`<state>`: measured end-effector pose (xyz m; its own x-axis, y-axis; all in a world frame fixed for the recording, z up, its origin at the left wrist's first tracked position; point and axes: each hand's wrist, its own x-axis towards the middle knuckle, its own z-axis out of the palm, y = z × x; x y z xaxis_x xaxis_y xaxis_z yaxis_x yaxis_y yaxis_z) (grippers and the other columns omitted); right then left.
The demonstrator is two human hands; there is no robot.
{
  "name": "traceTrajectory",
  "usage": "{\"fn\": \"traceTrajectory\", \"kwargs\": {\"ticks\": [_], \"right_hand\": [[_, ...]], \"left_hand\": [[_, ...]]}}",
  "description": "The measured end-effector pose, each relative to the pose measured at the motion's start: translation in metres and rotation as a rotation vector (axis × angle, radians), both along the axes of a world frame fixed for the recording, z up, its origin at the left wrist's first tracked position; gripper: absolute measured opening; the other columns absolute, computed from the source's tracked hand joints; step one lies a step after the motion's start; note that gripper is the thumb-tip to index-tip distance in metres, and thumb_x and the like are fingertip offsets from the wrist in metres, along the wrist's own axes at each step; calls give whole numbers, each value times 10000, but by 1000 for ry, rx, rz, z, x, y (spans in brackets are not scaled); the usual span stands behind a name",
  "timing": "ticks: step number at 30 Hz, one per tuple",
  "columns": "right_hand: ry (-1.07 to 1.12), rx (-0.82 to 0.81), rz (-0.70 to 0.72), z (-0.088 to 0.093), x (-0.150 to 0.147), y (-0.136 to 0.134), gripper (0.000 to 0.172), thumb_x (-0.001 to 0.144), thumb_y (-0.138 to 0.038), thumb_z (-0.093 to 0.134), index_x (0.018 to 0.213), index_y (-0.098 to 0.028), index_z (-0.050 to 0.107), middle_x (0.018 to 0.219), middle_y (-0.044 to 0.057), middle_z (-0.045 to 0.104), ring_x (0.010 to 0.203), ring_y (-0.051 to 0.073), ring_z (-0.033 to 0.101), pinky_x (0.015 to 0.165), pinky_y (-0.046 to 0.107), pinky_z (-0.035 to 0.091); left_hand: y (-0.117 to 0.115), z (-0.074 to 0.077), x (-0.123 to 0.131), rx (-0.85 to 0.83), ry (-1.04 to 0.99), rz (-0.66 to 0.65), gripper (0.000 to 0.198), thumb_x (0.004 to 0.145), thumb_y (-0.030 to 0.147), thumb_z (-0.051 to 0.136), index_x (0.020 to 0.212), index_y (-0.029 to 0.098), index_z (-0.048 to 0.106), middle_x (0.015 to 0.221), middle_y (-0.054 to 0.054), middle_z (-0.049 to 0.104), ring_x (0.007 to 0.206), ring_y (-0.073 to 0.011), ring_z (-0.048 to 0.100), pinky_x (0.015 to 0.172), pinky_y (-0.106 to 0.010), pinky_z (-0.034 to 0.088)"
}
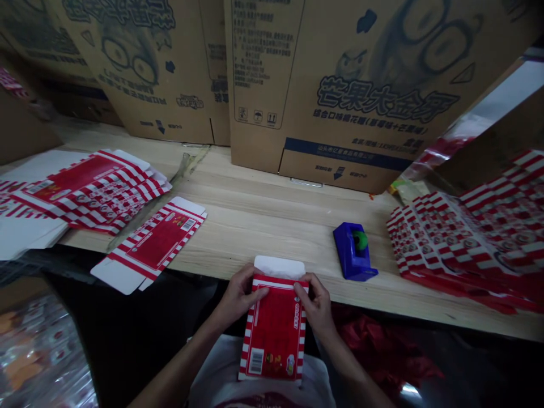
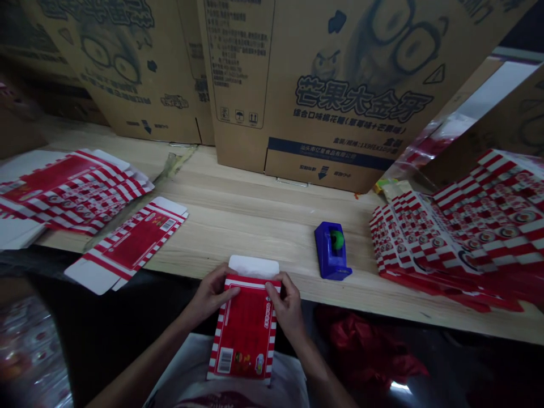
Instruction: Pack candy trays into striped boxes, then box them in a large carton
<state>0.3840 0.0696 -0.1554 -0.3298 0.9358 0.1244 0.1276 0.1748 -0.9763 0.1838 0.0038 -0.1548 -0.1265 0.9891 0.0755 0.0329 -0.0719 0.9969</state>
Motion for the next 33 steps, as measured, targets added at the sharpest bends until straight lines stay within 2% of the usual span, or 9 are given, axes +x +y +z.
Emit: {"fn": "traceTrajectory", "kwargs": {"ticks": [5,8,11,15,20,24,27,30,33], "right_hand": [[67,19,-43,3,-3,4,205,830,-320,636,699,-216,518,794,4,552,765,166,533,711,270,434],[175,-107,-108,7,-6,10,235,744,-323,725,844,-238,529,760,-20,552,689,157,537,637,260,449],[177,-243,28,12,-5,18,290,739,-353,728,964,-239,585,790,-7,598,722,178,580,656,281,478],[81,-142,165,15,1,26,144,780,-345,698,758,-209,657,773,8,589,742,180,577,679,285,470],[50,28,247,16,6,27,105,786,-325,706,796,-221,693,936,52,651,899,213,613,811,327,466],[78,-108,276,16,7,26,209,827,-413,647,786,-216,702,929,62,692,881,221,643,800,342,487],[28,-145,247,20,7,29,172,742,-380,735,746,-212,699,858,46,713,826,219,655,766,333,502],[-73,-151,264,30,6,35,148,718,-342,748,748,-201,714,750,29,711,706,195,646,653,295,495],[-84,-217,302,42,4,44,169,724,-348,732,693,-186,699,645,9,691,572,159,604,546,259,458]], "left_hand": [[8,12,2,22,12,100,203,837,321,617,718,160,590,888,-49,604,861,-176,576,787,-286,454],[9,12,5,-20,-81,170,151,804,288,646,749,166,575,806,-18,587,765,-143,562,713,-251,444],[10,13,3,-68,-150,200,205,785,274,652,938,196,540,767,24,548,683,-112,539,627,-216,425],[14,21,-7,-68,-78,35,374,811,290,611,1171,209,545,852,-6,565,761,-136,565,677,-245,450],[17,36,-19,-70,56,-144,187,786,330,650,776,148,691,833,-54,595,785,-170,569,674,-265,439],[18,39,-14,-168,54,-117,278,828,360,592,672,136,640,726,-33,621,702,-145,560,646,-245,423],[19,39,-12,-180,158,-91,177,761,311,646,724,139,664,686,-20,650,660,-148,572,625,-240,429],[24,43,-16,-124,314,-109,151,756,259,630,815,149,714,752,-37,703,709,-170,620,658,-250,450],[32,48,-23,-146,282,-175,173,761,283,627,765,142,726,702,-38,707,639,-158,612,595,-235,438]]}}
